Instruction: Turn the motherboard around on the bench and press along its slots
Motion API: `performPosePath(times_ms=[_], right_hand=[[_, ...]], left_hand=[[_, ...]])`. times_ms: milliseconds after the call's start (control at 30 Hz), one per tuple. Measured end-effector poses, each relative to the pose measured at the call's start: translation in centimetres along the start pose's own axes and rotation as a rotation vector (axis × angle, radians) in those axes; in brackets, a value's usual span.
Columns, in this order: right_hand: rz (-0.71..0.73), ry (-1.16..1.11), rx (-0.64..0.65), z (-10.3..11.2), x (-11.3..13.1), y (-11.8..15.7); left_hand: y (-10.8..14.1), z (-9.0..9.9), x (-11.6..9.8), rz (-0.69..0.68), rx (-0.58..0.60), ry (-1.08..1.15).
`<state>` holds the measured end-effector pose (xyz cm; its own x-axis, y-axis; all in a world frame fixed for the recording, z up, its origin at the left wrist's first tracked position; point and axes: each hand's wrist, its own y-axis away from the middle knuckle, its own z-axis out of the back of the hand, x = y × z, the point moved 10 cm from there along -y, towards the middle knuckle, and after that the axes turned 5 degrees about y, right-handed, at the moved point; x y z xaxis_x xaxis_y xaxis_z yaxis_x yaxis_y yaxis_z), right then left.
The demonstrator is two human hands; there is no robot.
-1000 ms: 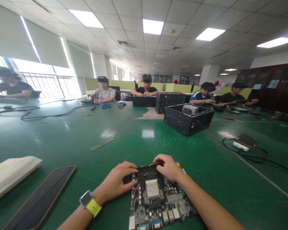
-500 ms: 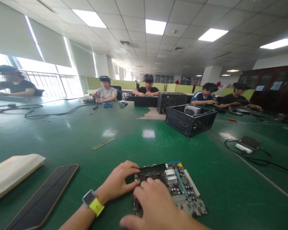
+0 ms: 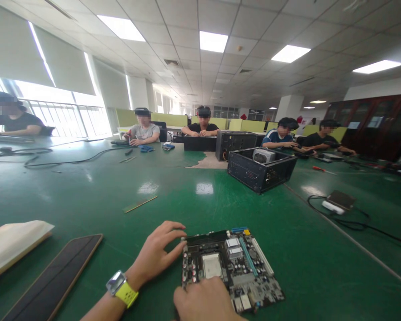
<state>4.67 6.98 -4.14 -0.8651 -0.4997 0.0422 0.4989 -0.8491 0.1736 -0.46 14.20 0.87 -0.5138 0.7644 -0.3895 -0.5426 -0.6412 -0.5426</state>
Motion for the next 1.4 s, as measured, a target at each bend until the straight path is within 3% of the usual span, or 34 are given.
performPosePath(times_ms=[167, 300, 533, 667, 767, 867, 967, 1100, 1167, 1233, 1300, 1400], right_hand=[[-0.09, 0.022, -0.149, 2.1, -3.0, 0.5], [-0.267, 0.031, -0.259, 3.7, -9.2, 0.3], [-0.635, 0.006, -0.295, 3.5, -21.6, 0.5], [-0.765, -0.004, -0.285, 3.3, -25.9, 1.9], [-0.8, 0.02, -0.26, 3.5, -27.5, 2.6], [-0.757, 0.038, -0.229, 3.9, -27.0, 2.5], [-0.604, 0.044, -0.168, 4.2, -23.4, 1.7], [-0.203, -0.019, -0.038, 3.9, -13.1, 0.9], [0.03, -0.187, 0.08, 3.2, -7.5, 1.2], [0.206, -0.373, 0.118, 3.4, -3.5, 1.7], [0.239, -0.468, 0.029, 4.4, -2.9, 1.5], [0.023, -0.382, -0.219, 5.6, -7.4, 0.4]], left_hand=[[0.2, 0.5, 0.4, -0.02, -0.057, -0.024], [0.3, 0.6, 0.5, -0.023, -0.067, -0.046], [0.2, 0.3, 0.9, -0.003, -0.045, -0.053], [0.1, 0.1, 1.1, 0.007, -0.028, -0.058], [0.1, 0.0, 1.0, 0.007, -0.021, -0.056], [0.1, 0.0, 0.8, 0.001, -0.021, -0.052], [0.0, -0.1, 0.6, -0.005, -0.015, -0.05], [-0.1, -0.3, 0.0, -0.011, 0.013, -0.039], [0.0, -0.7, -0.5, -0.017, 0.067, -0.026], [0.1, -1.4, -0.9, -0.021, 0.141, -0.011], [0.2, -2.1, -1.1, -0.017, 0.206, 0.003], [0.3, -2.8, -1.3, -0.003, 0.267, 0.028]])
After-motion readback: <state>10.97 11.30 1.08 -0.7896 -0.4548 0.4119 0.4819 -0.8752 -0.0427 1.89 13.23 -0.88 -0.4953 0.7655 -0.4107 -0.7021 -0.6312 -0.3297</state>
